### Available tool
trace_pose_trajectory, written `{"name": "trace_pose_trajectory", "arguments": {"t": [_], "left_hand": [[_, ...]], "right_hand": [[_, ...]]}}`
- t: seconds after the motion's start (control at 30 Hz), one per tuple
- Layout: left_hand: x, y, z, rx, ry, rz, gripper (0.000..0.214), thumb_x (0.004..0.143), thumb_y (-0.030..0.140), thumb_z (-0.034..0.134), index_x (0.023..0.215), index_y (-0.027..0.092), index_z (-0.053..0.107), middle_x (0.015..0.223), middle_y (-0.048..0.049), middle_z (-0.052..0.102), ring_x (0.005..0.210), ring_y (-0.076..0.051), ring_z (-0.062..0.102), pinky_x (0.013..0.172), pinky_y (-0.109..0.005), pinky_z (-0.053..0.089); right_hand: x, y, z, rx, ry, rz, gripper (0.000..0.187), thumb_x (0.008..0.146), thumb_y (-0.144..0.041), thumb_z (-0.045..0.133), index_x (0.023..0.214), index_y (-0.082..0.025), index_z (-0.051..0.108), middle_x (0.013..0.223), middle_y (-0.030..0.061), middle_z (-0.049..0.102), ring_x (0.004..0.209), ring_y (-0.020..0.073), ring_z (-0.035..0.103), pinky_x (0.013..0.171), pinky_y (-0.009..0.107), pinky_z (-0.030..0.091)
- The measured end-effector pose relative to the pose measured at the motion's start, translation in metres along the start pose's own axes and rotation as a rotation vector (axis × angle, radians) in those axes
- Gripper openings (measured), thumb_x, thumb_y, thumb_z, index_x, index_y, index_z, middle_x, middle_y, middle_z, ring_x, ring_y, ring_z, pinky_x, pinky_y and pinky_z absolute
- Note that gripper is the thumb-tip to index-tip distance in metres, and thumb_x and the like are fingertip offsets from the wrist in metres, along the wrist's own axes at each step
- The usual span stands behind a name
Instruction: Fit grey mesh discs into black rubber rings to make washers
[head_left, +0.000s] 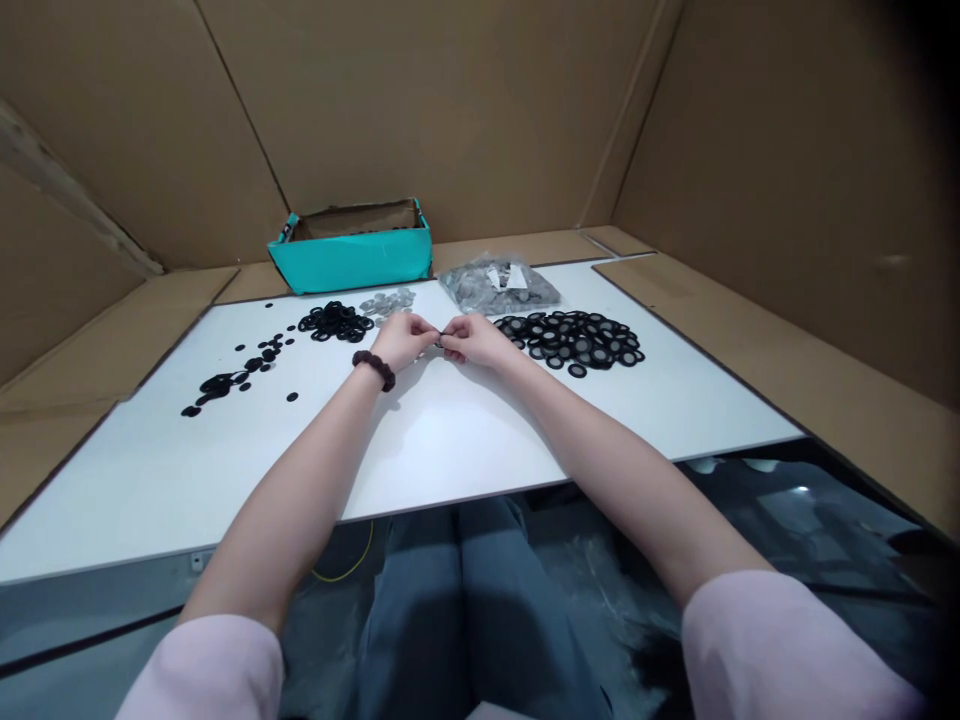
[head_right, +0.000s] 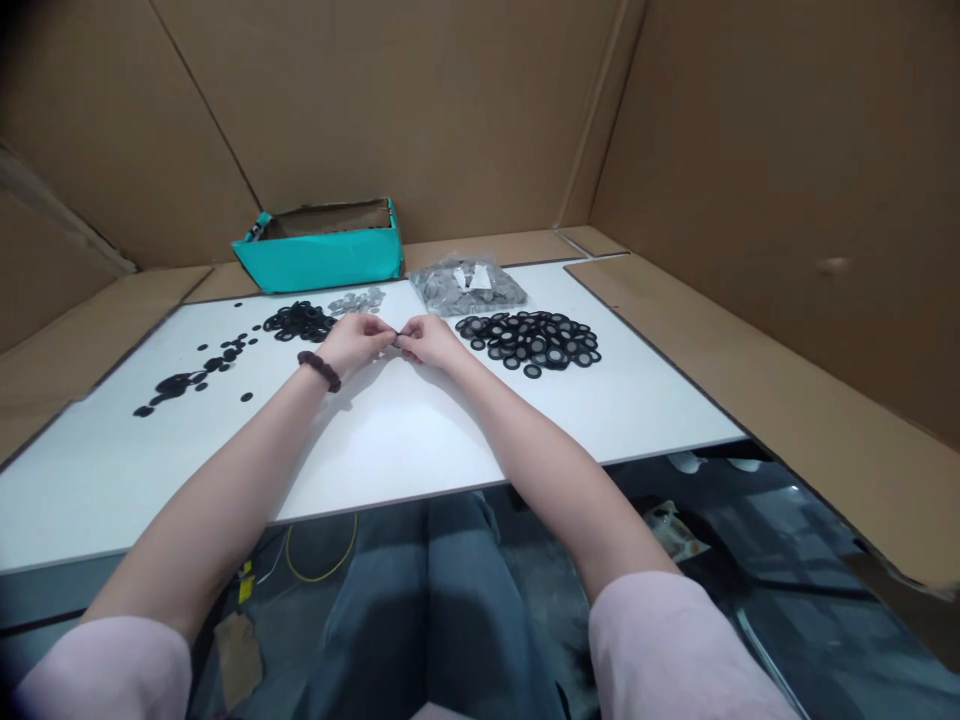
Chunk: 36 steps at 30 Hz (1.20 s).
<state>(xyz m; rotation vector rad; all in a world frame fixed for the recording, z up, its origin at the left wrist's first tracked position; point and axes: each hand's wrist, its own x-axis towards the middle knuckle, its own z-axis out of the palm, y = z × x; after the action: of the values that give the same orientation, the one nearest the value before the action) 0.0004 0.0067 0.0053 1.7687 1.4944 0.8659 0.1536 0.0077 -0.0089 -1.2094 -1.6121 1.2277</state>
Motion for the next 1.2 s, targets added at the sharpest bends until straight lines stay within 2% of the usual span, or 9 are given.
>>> {"name": "trace_pose_trajectory", "arguments": {"t": [0.2,0.3,0.43,0.53,0.67,0.77,0.87,1.0,1.2], "left_hand": [[0.002,0.003,-0.004,-0.074,-0.047,-0.097,0.011,0.070,0.019,0.066,0.061,0.014,0.064,0.054,-0.0017,0.061,0.048,-0.010,0.052,0.055,-0.024,0.045],[0.000,0.006,0.001,-0.165,-0.013,-0.149,0.010,0.073,0.017,0.064,0.065,0.012,0.064,0.060,-0.0040,0.065,0.052,-0.010,0.056,0.057,-0.024,0.047],[-0.006,0.013,0.008,-0.214,0.060,-0.149,0.007,0.075,0.016,0.062,0.078,0.010,0.067,0.067,-0.0053,0.067,0.057,-0.011,0.059,0.057,-0.023,0.048],[-0.009,0.017,0.008,-0.228,0.052,-0.095,0.017,0.074,0.010,0.060,0.088,0.010,0.070,0.071,-0.0043,0.068,0.057,-0.009,0.057,0.059,-0.022,0.048],[-0.007,0.015,0.005,-0.241,0.027,-0.069,0.025,0.073,0.009,0.058,0.093,0.010,0.073,0.066,-0.0021,0.066,0.052,-0.007,0.052,0.059,-0.022,0.046],[-0.003,0.010,0.004,-0.247,0.014,-0.066,0.024,0.072,0.011,0.062,0.093,0.010,0.073,0.059,-0.0006,0.063,0.052,-0.008,0.052,0.060,-0.023,0.046],[-0.001,0.006,0.002,-0.248,0.016,-0.074,0.026,0.070,0.011,0.065,0.094,0.010,0.072,0.057,0.0003,0.061,0.054,-0.009,0.054,0.062,-0.023,0.047],[-0.001,0.007,0.001,-0.214,-0.013,-0.076,0.015,0.067,0.011,0.067,0.082,0.010,0.070,0.059,-0.0009,0.063,0.054,-0.009,0.055,0.063,-0.024,0.048],[-0.005,0.013,0.000,-0.158,-0.034,-0.090,0.007,0.068,0.015,0.067,0.074,0.011,0.068,0.058,-0.0010,0.063,0.049,-0.008,0.051,0.054,-0.023,0.044]], "right_hand": [[-0.002,-0.006,-0.001,0.018,0.042,0.024,0.020,0.078,-0.004,0.064,0.061,-0.013,0.058,0.047,-0.0014,0.058,0.041,0.0067,0.052,0.042,0.015,0.041],[-0.004,-0.008,0.002,0.056,0.099,0.058,0.021,0.078,-0.004,0.064,0.060,-0.013,0.057,0.047,-0.0014,0.058,0.041,0.0065,0.051,0.042,0.015,0.042],[-0.007,-0.012,0.007,0.245,0.145,0.180,0.026,0.084,-0.003,0.059,0.061,-0.013,0.055,0.047,-0.0005,0.057,0.039,0.0068,0.052,0.044,0.016,0.048],[-0.009,-0.016,0.006,0.381,0.126,0.264,0.026,0.086,-0.002,0.057,0.062,-0.011,0.056,0.051,0.0032,0.061,0.043,0.0077,0.058,0.050,0.016,0.053],[-0.012,-0.021,0.002,0.446,0.019,0.323,0.019,0.086,-0.001,0.057,0.069,-0.009,0.059,0.058,0.0062,0.066,0.050,0.0097,0.064,0.056,0.017,0.056],[-0.013,-0.022,0.000,0.407,-0.029,0.327,0.017,0.088,-0.002,0.057,0.072,-0.010,0.057,0.058,0.0062,0.067,0.050,0.0107,0.065,0.054,0.018,0.056],[-0.013,-0.021,0.000,0.350,-0.017,0.306,0.017,0.088,-0.004,0.057,0.072,-0.011,0.055,0.056,0.0049,0.066,0.047,0.0103,0.063,0.048,0.018,0.054],[-0.009,-0.015,0.000,0.294,-0.014,0.260,0.020,0.087,-0.004,0.058,0.069,-0.011,0.056,0.052,0.0023,0.064,0.043,0.0074,0.059,0.047,0.016,0.052],[-0.006,-0.009,0.000,0.177,0.019,0.168,0.020,0.080,-0.003,0.066,0.064,-0.012,0.057,0.049,0.0013,0.062,0.043,0.0083,0.058,0.048,0.017,0.052]]}}
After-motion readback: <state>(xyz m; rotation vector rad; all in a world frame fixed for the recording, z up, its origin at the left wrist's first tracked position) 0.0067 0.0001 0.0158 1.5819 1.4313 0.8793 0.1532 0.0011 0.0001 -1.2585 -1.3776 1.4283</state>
